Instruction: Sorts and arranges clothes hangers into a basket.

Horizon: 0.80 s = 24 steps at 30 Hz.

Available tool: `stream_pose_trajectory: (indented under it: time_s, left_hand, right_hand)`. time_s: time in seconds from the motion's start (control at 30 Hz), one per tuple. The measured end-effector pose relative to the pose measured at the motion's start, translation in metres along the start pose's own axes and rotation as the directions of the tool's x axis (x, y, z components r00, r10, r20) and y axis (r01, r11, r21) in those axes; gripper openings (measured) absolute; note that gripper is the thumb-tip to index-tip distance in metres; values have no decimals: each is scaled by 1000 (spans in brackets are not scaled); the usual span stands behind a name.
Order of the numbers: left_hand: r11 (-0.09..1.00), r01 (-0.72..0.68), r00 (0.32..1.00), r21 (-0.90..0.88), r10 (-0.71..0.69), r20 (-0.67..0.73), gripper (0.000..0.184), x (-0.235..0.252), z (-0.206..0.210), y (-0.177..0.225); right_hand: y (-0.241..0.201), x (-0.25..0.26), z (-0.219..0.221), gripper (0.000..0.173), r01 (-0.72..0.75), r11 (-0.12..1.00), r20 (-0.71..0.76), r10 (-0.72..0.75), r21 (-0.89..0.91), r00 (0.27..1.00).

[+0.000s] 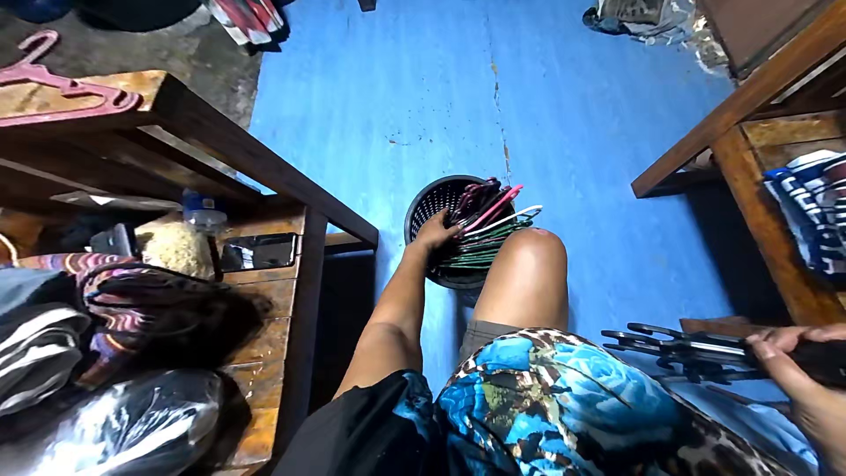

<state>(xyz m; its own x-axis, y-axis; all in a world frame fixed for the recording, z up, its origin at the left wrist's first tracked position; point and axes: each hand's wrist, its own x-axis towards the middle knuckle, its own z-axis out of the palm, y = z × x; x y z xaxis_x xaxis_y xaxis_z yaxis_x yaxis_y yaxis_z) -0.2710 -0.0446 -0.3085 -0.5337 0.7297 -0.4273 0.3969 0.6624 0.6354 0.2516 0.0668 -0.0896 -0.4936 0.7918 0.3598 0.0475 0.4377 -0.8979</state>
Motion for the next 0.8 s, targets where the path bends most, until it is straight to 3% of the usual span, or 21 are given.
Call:
stream_pose_trajectory:
  time_s: [0.13, 0.27, 0.37, 0.43, 0.53, 0.6, 0.7, 0.8]
  left_hand:
    - [993, 41, 968, 109, -13, -250, 52, -15, 1, -1]
    - [978, -90, 956, 188, 138, -260, 37, -22, 3, -21]
    - [981, -115, 929, 153, 161, -334, 45, -31, 9, -16]
    - [952, -255, 882, 167, 300, -364, 59, -42, 20, 0]
    - [844, -491, 820, 218, 531, -211, 90, -53, 50, 28]
    - [790, -559, 789, 252, 600, -132, 81, -46, 63, 39]
    - [845, -451, 845, 288, 508, -168, 65, -30, 58, 50]
    - [911, -370, 907, 183, 397, -138, 80, -11, 32, 56]
  right_hand:
    - [-6, -4, -1, 38, -21, 1000, -26, 21, 0, 999]
    - [-11, -3, 2, 39, -44, 999, -21, 44, -25, 999]
    - [-9, -3, 3, 39, -20, 1000, 5, 20, -5, 1000]
    - [-9, -3, 4, 39, -7, 1000, 15, 8, -1, 1000]
    - [-11, -3, 5, 40, -26, 1000, 14, 26, -7, 1000]
    - [-12, -2, 7, 40, -28, 1000, 13, 28, -4, 1000]
    - [-12, -2, 8, 40, -27, 1000, 16, 27, -12, 1000]
    - [-13, 0, 8, 41, -28, 1000, 15, 29, -7, 999]
